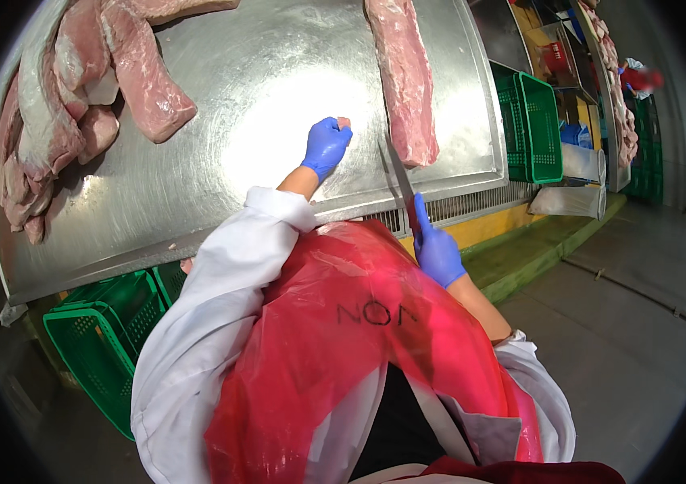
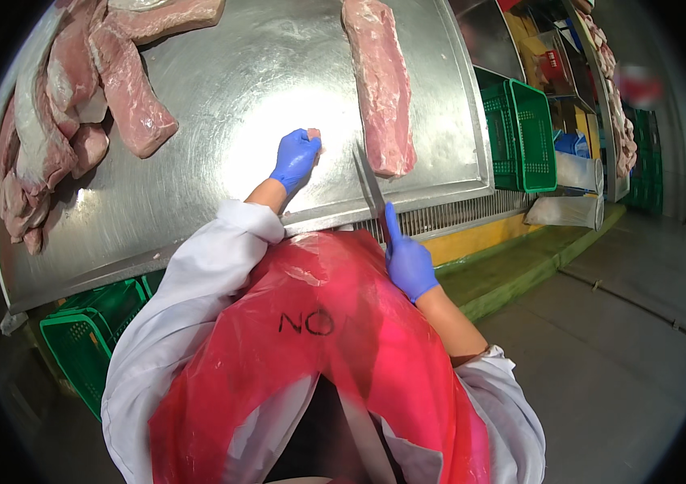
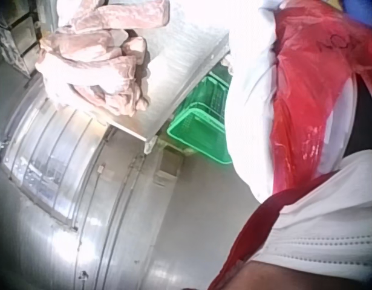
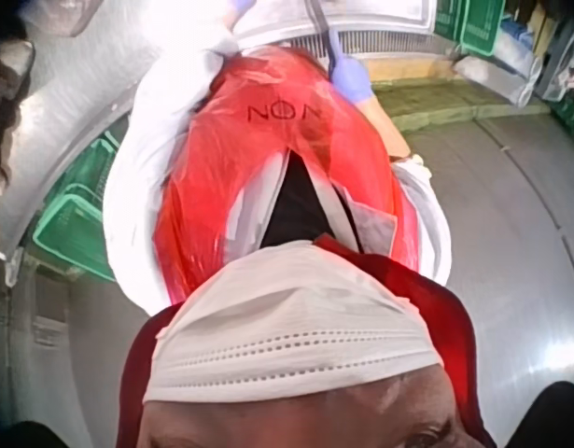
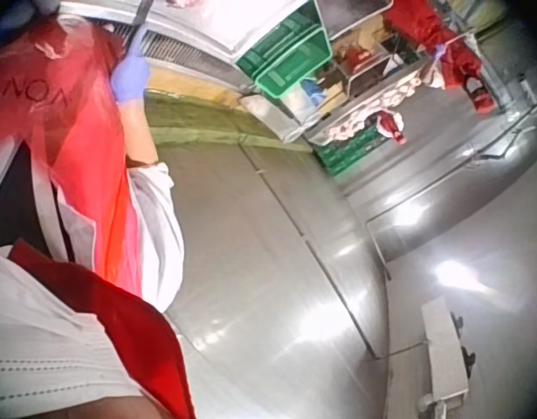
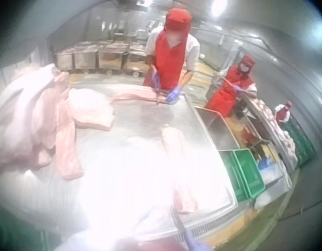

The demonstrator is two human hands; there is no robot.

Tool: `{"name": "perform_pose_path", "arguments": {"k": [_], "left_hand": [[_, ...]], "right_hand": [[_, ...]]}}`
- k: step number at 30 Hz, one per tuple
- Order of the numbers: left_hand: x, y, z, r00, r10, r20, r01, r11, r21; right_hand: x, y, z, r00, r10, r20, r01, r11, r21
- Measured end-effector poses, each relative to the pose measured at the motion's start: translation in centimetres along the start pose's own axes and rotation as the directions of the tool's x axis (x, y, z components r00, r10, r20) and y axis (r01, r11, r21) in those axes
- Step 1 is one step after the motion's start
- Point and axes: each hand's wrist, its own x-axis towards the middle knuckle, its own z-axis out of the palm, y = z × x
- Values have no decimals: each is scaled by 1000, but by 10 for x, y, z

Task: The person trims fat and connective tissue from large cuts of raw meat using a knife. They repeatedly lift and reposition the meat, slice off fat layers, and place the trimmed pieces into green crates on the stainless steel table.

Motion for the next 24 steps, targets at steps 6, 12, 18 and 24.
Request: {"name": "perform_pose_path", "arguments": {"k": [6, 12, 18, 24], "left_hand": [[-71, 94, -28, 994, 102, 34, -102, 995, -17], [-158, 112, -149, 965, -4, 262, -117, 888, 444], [-288, 120, -232, 808, -588, 27, 471, 673, 571], [-326, 78, -259, 941, -313, -127, 202, 221, 954]], "right_hand": [[160, -12, -53, 953, -98, -286, 116, 992, 46], [342, -11, -108, 924, -181, -337, 160, 983, -91], [375, -23, -119, 979, -133, -153, 93, 966, -243], [288, -20, -123, 998, -68, 4, 68, 991, -119]]}}
